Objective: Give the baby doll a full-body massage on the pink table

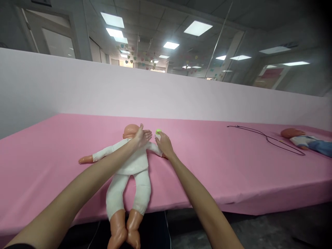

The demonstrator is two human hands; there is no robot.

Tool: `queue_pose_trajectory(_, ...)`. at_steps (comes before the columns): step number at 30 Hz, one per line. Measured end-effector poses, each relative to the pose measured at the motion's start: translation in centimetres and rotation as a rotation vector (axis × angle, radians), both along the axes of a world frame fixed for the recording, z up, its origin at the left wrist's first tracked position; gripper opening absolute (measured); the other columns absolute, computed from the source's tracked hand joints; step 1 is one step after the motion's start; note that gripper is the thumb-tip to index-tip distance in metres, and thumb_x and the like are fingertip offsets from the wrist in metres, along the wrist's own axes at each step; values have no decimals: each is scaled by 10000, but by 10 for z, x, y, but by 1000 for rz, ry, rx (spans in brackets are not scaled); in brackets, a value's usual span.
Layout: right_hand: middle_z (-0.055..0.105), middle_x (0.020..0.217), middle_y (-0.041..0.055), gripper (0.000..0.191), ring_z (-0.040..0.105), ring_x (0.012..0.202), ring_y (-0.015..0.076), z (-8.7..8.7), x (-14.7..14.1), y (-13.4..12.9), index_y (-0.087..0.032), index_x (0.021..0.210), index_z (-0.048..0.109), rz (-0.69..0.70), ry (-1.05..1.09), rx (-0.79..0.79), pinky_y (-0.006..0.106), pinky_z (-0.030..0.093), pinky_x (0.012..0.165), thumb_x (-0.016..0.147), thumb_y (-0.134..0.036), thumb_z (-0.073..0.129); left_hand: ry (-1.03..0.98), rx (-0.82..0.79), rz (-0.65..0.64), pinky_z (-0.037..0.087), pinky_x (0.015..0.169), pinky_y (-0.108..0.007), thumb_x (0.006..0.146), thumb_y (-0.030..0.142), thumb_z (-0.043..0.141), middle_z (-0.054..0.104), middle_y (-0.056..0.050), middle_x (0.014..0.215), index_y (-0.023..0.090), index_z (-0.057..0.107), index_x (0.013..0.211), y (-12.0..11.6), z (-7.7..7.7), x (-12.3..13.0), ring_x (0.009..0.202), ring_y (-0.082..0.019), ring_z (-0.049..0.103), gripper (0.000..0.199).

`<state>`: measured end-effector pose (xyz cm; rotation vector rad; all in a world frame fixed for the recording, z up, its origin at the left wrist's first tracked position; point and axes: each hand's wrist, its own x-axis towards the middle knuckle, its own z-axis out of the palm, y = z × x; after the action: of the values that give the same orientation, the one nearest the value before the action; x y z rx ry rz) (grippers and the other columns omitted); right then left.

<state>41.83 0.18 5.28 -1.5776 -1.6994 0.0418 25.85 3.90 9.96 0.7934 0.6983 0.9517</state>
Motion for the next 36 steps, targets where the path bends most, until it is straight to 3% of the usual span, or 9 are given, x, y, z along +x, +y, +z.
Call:
queue_pose_trajectory(6, 311, 1689, 172, 615, 204, 1600, 254, -17, 29, 35, -58, 1578, 387, 116, -157, -4, 490, 216, 1294, 981, -198, 337, -33, -94, -11, 373, 1208, -312, 997, 736, 26, 222, -229, 1704, 1, 246, 1624, 34, -10, 45, 1575, -257, 260, 990)
queue_pose_trajectory(16, 391, 1650, 177, 584, 268, 1579, 278, -7, 28, 35, -87, 1562, 433, 166, -78, -112, 495, 219, 1290, 1054, -349, 315, -65, -57, -40, 379, 1208, -343, 1020, 723, 151, 374, -277, 1626, 10, 410, 1542, 35, -5, 50, 1526, -289, 375, 921)
queue_pose_trajectory(19, 234, 1726, 120, 712, 158, 1612, 259, 1, -18, 9, -164, 1657, 241, 217, 131, -92, 490, 217, 1291, 1077, -576, 215, -69, 32, -22, 458, 1150, -434, 1030, 706, 132, 499, -235, 1552, 84, 411, 1562, 3, 2, 50, 1463, -326, 467, 865)
queue_pose_trajectory(23, 102, 1756, 90, 853, 23, 1623, 304, 23, -81, -27, -205, 1689, 83, 275, 148, 52, 530, 154, 1302, 1029, -707, 282, -127, 212, 173, 425, 1171, -498, 1006, 647, -90, 477, -148, 1583, 223, 188, 1677, -55, -4, 43, 1543, -309, 338, 842)
queue_pose_trajectory(26, 234, 1731, 64, 788, 146, 1614, 272, 44, -93, -39, -235, 1670, 227, 359, 123, 138, 481, 158, 1313, 1036, -702, 246, -106, 248, 101, 432, 1167, -546, 994, 740, 75, 540, -152, 1531, 266, 285, 1658, -85, -5, 10, 1523, -357, 365, 842)
queue_pose_trajectory(29, 251, 1725, 69, 725, 184, 1607, 252, 42, -99, -56, -219, 1664, 248, 293, 187, 113, 477, 204, 1308, 1070, -625, 166, -134, 261, -17, 408, 1173, -597, 974, 783, 311, 584, -187, 1479, 211, 430, 1595, -111, 4, -28, 1499, -412, 387, 853)
queue_pose_trajectory(32, 191, 1739, 85, 719, 65, 1623, 265, 19, -128, -92, -201, 1686, 136, 277, 77, 143, 507, 176, 1313, 1079, -572, 234, -325, 357, 301, 321, 1235, -583, 855, 926, 311, 539, -165, 1534, 197, 457, 1577, -153, 7, -38, 1551, -417, 273, 1036)
queue_pose_trajectory(35, 227, 1721, 159, 904, 85, 1614, 352, 15, -165, -125, -144, 1669, 188, 540, -248, 301, 614, 128, 1293, 990, -639, 519, -516, 428, 698, 238, 1290, -507, 671, 1053, 52, 345, 39, 1684, 375, 237, 1656, -193, 2, -34, 1613, -320, 77, 1209)
queue_pose_trajectory(36, 297, 1698, 159, 880, 157, 1606, 337, 22, -174, -130, -141, 1645, 275, 631, -316, 349, 588, 144, 1298, 976, -643, 550, -555, 411, 702, 223, 1298, -492, 639, 1055, -15, 294, 104, 1700, 430, 199, 1652, -201, 0, -39, 1617, -299, 44, 1210)
